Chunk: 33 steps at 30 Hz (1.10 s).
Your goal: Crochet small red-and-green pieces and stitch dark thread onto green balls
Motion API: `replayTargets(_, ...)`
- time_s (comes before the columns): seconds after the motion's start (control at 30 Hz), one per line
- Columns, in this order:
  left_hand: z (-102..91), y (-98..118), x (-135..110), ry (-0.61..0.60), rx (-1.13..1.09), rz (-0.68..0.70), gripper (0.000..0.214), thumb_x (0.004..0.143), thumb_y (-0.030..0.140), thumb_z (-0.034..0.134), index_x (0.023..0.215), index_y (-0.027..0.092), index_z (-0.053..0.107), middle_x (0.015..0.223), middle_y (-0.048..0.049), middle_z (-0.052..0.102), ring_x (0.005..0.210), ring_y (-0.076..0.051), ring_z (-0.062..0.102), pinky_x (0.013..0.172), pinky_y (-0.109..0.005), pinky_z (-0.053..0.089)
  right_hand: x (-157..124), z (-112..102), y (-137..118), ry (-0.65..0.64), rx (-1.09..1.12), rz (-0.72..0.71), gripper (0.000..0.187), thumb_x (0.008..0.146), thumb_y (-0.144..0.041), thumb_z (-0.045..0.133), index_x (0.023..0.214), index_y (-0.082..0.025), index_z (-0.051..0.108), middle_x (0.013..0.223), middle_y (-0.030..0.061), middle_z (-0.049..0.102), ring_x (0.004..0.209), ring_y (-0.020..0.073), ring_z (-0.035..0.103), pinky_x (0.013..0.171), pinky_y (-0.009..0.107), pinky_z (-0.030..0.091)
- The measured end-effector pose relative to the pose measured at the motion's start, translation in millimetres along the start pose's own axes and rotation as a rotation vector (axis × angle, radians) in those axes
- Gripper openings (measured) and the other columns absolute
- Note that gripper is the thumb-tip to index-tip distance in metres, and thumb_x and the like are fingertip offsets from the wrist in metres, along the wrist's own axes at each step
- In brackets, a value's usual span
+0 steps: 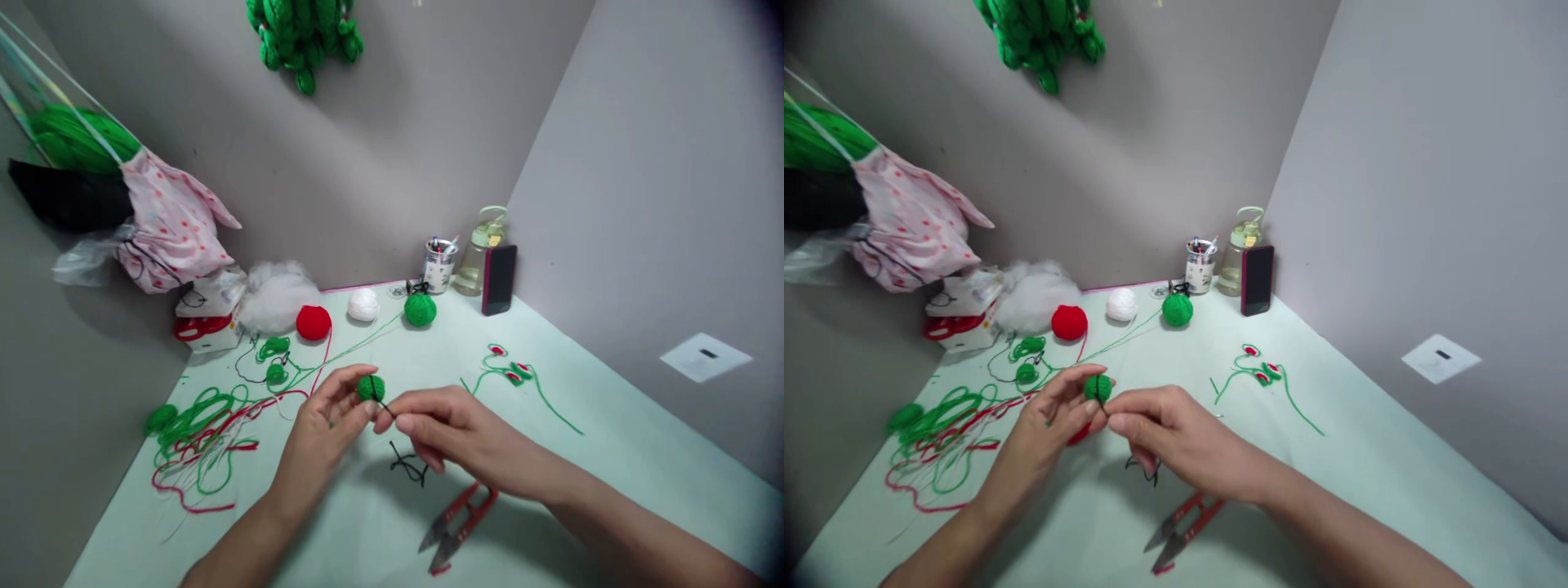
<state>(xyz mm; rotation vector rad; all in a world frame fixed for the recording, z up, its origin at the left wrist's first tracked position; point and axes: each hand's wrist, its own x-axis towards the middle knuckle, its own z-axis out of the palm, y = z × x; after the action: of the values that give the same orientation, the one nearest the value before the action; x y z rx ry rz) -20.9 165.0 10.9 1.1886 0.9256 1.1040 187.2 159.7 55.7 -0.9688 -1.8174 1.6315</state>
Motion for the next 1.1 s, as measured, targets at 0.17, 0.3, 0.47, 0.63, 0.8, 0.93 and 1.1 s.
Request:
replayTargets(0.17, -2.6, 5.6, 2.5, 0.016, -0.198, -0.114, 0.034, 0.082, 0.031, 0.080, 0.116, 0.027, 0.073, 0.104, -0.0013, 0.070, 0.092, -0.015, 0.069, 0.089, -0.026, 0.052, -5.9, -12.1, -10.7, 0.113, -0.421, -0.092, 0.029, 0.103, -0.037, 0.051, 0.108, -0.024, 0.076, 0.097, 0.0063, 0.068, 0.083, 0.0178, 0.060, 0.076, 0.028, 0.044)
replayTargets(0.3, -1.2, 10.7, 2.0, 0.007, -0.290, -0.179, 0.035, 0.081, 0.039, 0.081, 0.112, 0.025, 0.075, 0.108, -0.0031, 0.072, 0.096, -0.017, 0.070, 0.097, -0.030, 0.051, -3.3, -20.7, -8.7, 0.276, -0.180, 0.007, 0.029, 0.101, -0.043, 0.053, 0.098, -0.021, 0.072, 0.072, 0.0000, 0.055, 0.064, 0.0129, 0.046, 0.059, 0.025, 0.036)
replayTargets(0.47, 1.5, 5.5, 1.3, 0.032, -0.231, -0.169, 0.028, 0.081, 0.036, 0.082, 0.105, 0.023, 0.074, 0.099, -0.0016, 0.072, 0.090, -0.017, 0.072, 0.091, -0.029, 0.053, 4.4, -8.5, -3.3, 0.259, 0.101, 0.105, 0.015, 0.093, -0.033, 0.062, 0.087, -0.019, 0.062, 0.065, -0.0052, 0.045, 0.056, 0.0089, 0.033, 0.051, 0.023, 0.026)
replayTargets(0.63, 5.2, -2.8, 1.1, 0.046, -0.085, -0.097, 0.027, 0.082, 0.033, 0.080, 0.102, 0.020, 0.067, 0.091, -0.0014, 0.072, 0.085, -0.016, 0.070, 0.081, -0.028, 0.054, 9.9, 9.6, 5.9, 0.384, -0.201, -0.030, 0.010, 0.090, -0.025, 0.063, 0.083, -0.018, 0.066, 0.065, -0.0031, 0.052, 0.058, 0.0105, 0.040, 0.055, 0.024, 0.032)
replayTargets(0.8, 10.3, -3.7, -0.7, 0.128, 0.125, -0.010, 0.023, 0.077, 0.030, 0.080, 0.092, 0.020, 0.065, 0.089, -0.0009, 0.071, 0.088, -0.017, 0.069, 0.080, -0.027, 0.055, 11.8, 12.6, 18.3, 0.459, -0.541, -0.226, 0.009, 0.090, -0.018, 0.065, 0.082, -0.019, 0.068, 0.073, -0.0001, 0.062, 0.055, 0.0097, 0.041, 0.054, 0.024, 0.033)
replayTargets(0.93, 14.9, -6.5, -4.4, 0.153, 0.234, 0.064, 0.018, 0.079, 0.027, 0.075, 0.091, 0.020, 0.064, 0.087, -0.0005, 0.071, 0.085, -0.017, 0.070, 0.080, -0.029, 0.057, 11.9, 12.0, 24.0, 0.489, -0.671, -0.312, 0.011, 0.089, -0.010, 0.062, 0.084, -0.018, 0.066, 0.074, 0.0001, 0.063, 0.056, 0.0094, 0.044, 0.055, 0.022, 0.035)
replayTargets(1.1, 15.9, -13.1, -6.6, 0.150, 0.323, 0.188, 0.014, 0.081, 0.022, 0.071, 0.092, 0.021, 0.064, 0.088, -0.0003, 0.069, 0.085, -0.016, 0.070, 0.081, -0.029, 0.058, 14.4, 14.0, 28.4, 0.502, -0.694, -0.306, 0.013, 0.085, -0.006, 0.059, 0.080, -0.017, 0.062, 0.076, -0.0001, 0.062, 0.059, 0.0092, 0.048, 0.056, 0.021, 0.036)
